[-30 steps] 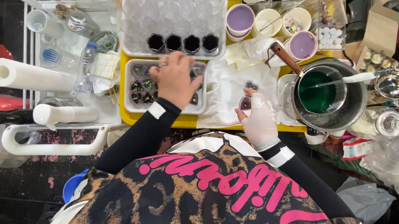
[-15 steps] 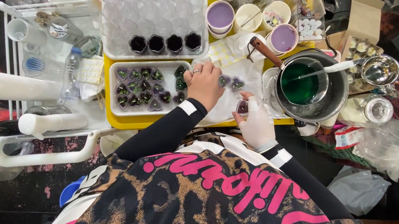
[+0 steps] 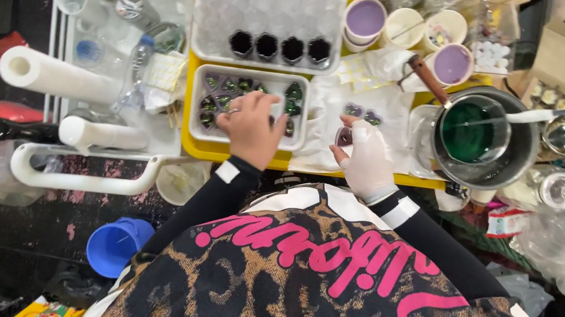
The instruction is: Pouring melted green wax into heart-shaped molds and arranging the molds on a tray.
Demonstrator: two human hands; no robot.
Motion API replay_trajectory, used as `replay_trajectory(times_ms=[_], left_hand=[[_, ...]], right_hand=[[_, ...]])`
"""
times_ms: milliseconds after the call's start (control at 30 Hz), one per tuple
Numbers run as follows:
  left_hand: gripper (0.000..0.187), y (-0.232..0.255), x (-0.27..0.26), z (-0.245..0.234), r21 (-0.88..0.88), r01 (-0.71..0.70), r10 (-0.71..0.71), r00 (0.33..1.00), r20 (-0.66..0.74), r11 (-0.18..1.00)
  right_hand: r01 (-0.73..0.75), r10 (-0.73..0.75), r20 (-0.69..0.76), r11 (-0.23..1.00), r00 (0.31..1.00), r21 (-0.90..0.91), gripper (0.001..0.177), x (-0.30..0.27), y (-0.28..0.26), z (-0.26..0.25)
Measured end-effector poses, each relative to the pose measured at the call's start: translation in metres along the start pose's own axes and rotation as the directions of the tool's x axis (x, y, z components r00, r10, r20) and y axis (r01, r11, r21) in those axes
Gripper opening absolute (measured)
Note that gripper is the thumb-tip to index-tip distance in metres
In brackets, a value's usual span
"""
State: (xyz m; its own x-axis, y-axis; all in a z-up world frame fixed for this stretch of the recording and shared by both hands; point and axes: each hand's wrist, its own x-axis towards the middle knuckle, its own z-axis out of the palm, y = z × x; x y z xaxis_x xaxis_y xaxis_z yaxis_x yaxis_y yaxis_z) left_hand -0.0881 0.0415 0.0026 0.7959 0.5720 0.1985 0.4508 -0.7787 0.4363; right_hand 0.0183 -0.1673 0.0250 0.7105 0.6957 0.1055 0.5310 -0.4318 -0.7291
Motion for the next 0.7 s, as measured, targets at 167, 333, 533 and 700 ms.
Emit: replay_trajectory(times_ms=[167, 333, 533, 700], left_hand=[[0.041, -0.053, -0.004, -0.023, 0.089, 0.181, -0.182, 0.983, 0.014, 0.980], [0.046, -0.077, -0.003, -0.046, 0.128, 0.210, -0.228, 0.963, 0.145, 0.969], [0.044, -0.068, -0.013, -0.055, 0.024, 0.078, -0.082, 0.976, 0.200, 0.997], [0.041, -0.054, -0.022, -0.045, 0.132, 0.039, -0.059, 0.988, 0.146, 0.990]], right_hand=[[0.083, -0.083, 0.019, 0.996, 0.996, 0.008, 0.057, 0.016, -0.020, 0.012], [0.104, -0.102, 0.046, 0.994, 0.994, -0.025, 0.055, 0.027, -0.016, 0.030], [0.049, -0.042, 0.079, 0.995, 0.996, -0.090, 0.057, 0.043, -0.001, 0.043], [-0.048, 0.058, 0.049, 0.982, 0.997, -0.182, 0.058, 0.059, 0.008, 0.047]])
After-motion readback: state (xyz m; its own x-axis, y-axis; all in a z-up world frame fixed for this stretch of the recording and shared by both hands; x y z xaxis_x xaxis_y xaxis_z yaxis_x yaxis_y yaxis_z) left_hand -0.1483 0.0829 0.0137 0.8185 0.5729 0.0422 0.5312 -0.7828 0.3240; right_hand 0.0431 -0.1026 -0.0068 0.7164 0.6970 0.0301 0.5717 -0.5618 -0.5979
